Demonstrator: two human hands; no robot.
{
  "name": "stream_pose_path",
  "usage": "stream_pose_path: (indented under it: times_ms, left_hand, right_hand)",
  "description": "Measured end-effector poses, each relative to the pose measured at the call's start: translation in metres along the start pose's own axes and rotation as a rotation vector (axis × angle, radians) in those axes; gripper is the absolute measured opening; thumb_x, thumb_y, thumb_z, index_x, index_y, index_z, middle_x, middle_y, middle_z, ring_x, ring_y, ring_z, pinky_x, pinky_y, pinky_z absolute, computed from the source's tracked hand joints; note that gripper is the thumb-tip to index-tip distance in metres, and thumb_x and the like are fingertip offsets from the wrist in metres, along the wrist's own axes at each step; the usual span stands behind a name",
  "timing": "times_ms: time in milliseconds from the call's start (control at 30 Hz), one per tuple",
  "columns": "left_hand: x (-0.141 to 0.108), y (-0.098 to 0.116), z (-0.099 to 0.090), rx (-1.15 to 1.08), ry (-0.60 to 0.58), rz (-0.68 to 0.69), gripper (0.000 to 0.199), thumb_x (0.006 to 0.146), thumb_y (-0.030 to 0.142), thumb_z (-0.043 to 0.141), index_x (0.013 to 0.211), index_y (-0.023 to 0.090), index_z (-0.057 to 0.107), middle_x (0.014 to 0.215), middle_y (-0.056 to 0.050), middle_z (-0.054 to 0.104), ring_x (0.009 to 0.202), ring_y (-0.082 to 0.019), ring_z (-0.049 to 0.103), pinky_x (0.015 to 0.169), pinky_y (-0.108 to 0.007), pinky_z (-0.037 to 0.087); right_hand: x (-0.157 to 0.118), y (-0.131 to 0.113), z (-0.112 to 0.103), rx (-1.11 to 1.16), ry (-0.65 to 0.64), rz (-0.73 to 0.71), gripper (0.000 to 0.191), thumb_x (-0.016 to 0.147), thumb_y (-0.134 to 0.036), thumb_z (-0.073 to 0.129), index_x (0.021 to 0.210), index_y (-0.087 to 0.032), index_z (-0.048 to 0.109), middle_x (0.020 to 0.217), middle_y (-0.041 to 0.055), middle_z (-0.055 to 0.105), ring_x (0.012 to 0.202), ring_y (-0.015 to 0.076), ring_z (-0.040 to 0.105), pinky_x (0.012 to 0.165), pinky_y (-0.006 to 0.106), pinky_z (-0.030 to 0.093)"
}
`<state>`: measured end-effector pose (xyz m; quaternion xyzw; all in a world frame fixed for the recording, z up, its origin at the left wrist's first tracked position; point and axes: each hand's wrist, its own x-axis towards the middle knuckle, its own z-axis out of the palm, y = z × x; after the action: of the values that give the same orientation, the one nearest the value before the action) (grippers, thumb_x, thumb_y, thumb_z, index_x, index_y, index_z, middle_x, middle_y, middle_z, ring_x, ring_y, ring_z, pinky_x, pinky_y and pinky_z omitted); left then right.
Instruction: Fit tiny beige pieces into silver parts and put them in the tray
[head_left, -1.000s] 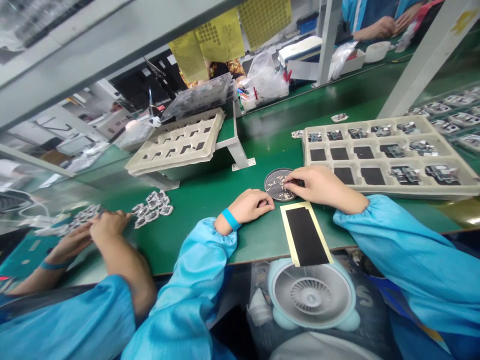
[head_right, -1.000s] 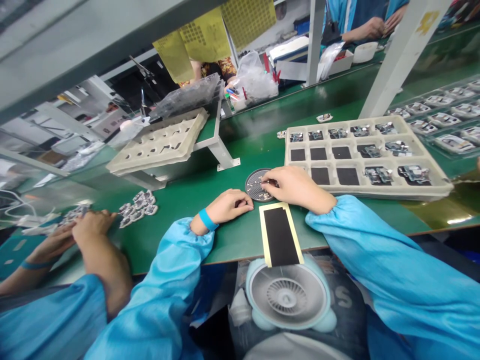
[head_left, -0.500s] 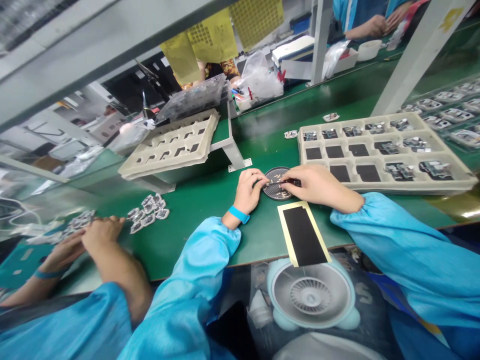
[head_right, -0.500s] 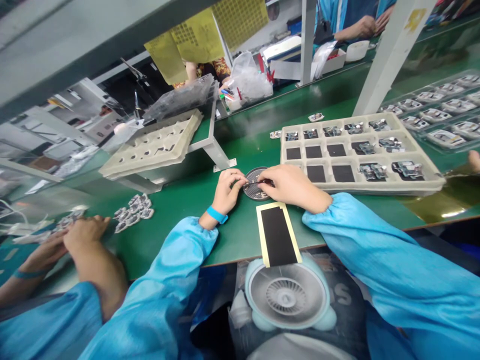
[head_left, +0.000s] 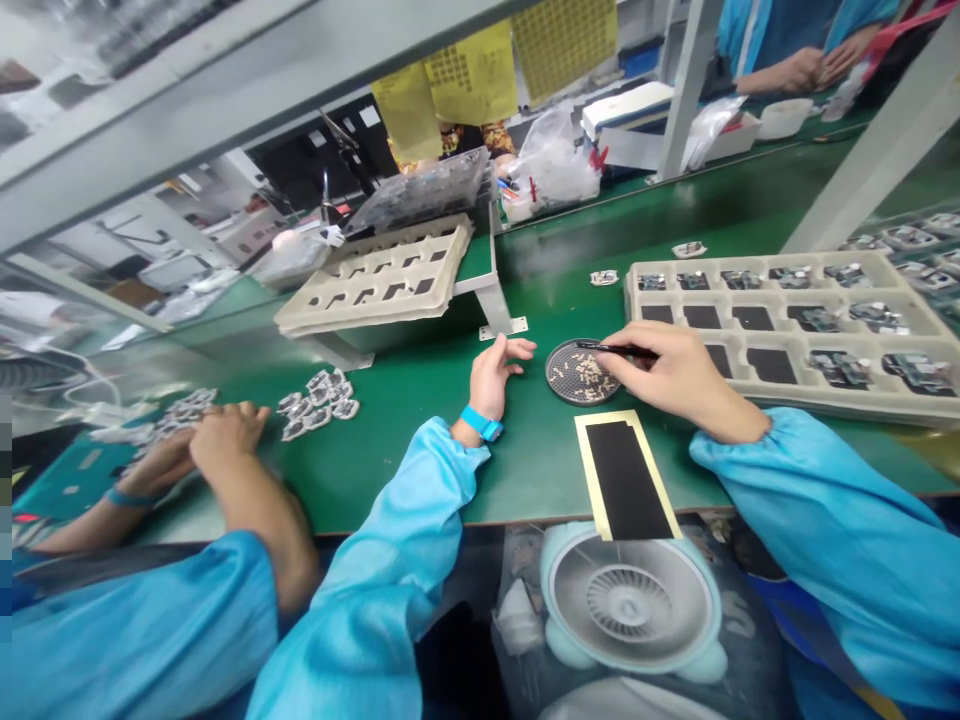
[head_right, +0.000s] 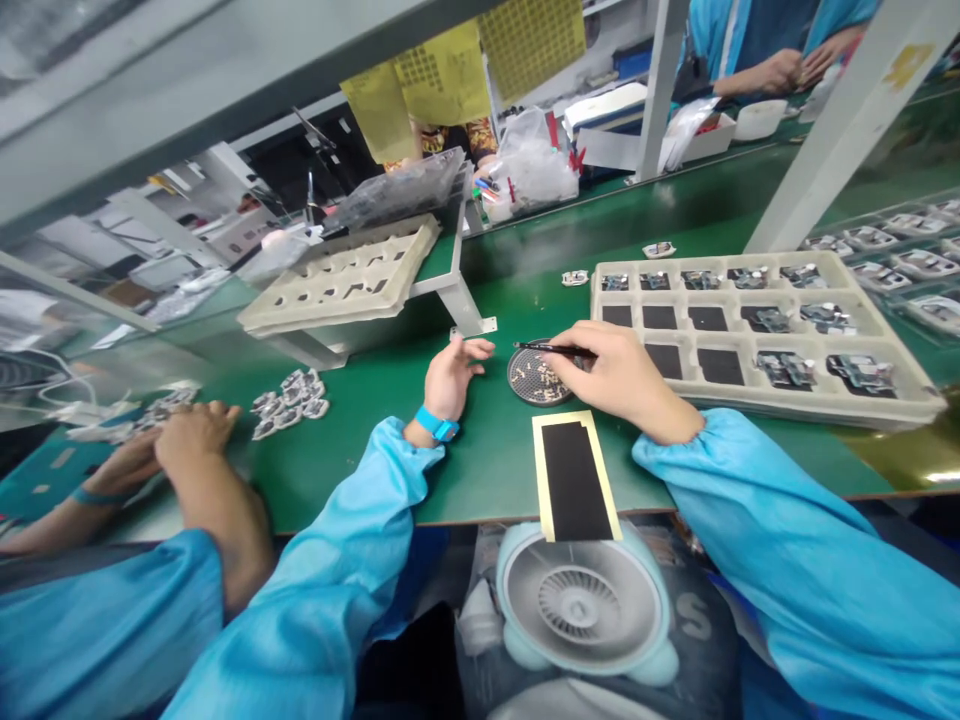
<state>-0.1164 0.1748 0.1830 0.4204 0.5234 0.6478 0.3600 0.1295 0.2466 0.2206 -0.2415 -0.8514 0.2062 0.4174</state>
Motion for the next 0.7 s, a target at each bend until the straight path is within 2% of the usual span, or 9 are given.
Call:
stream_pose_path:
  times_ms: [167,267,400,700]
  left_hand:
    - [0.005,0.002,-0.004,-0.282,-0.052,-0.256,0.054,0.099,0.055,0.043,0.088,0.015,0.076,0.103,-0.013,0.077,0.085,-0.019,0.071,0.065,-0.026,0.048]
    - [0.006,0.005,-0.005,-0.374,-0.091,-0.349,0.059,0.101,0.055,0.035,0.104,0.013,0.077,0.116,-0.016,0.075,0.091,-0.021,0.072,0.067,-0.027,0.051]
    - [0.004,0.01,-0.006,-0.45,-0.133,-0.378,0.066,0.1,0.059,0.031,0.119,0.011,0.073,0.132,-0.017,0.069,0.103,-0.025,0.071,0.071,-0.029,0.054]
    - [0.0,0.02,-0.005,-0.608,-0.165,-0.335,0.074,0.098,0.064,0.027,0.131,0.01,0.066,0.143,-0.018,0.061,0.126,-0.032,0.062,0.082,-0.033,0.057]
  right_hand:
    - [-0.001,0.006,0.004,-0.029,-0.03,-0.035,0.013,0.091,-0.032,0.066,0.094,-0.023,0.075,0.088,0.005,0.075,0.081,0.0221,0.069,0.074,0.037,0.054]
    - [-0.001,0.008,0.006,-0.044,-0.05,-0.041,0.013,0.092,-0.032,0.066,0.093,-0.023,0.074,0.089,0.0045,0.074,0.082,0.022,0.068,0.076,0.038,0.055]
    - [-0.001,0.008,0.005,-0.061,-0.062,-0.03,0.013,0.092,-0.033,0.065,0.094,-0.023,0.074,0.09,0.0044,0.074,0.083,0.0224,0.068,0.077,0.039,0.055]
    - [-0.002,0.01,0.005,-0.08,-0.07,-0.023,0.014,0.091,-0.034,0.066,0.095,-0.024,0.075,0.092,0.0044,0.075,0.086,0.0237,0.068,0.079,0.04,0.054]
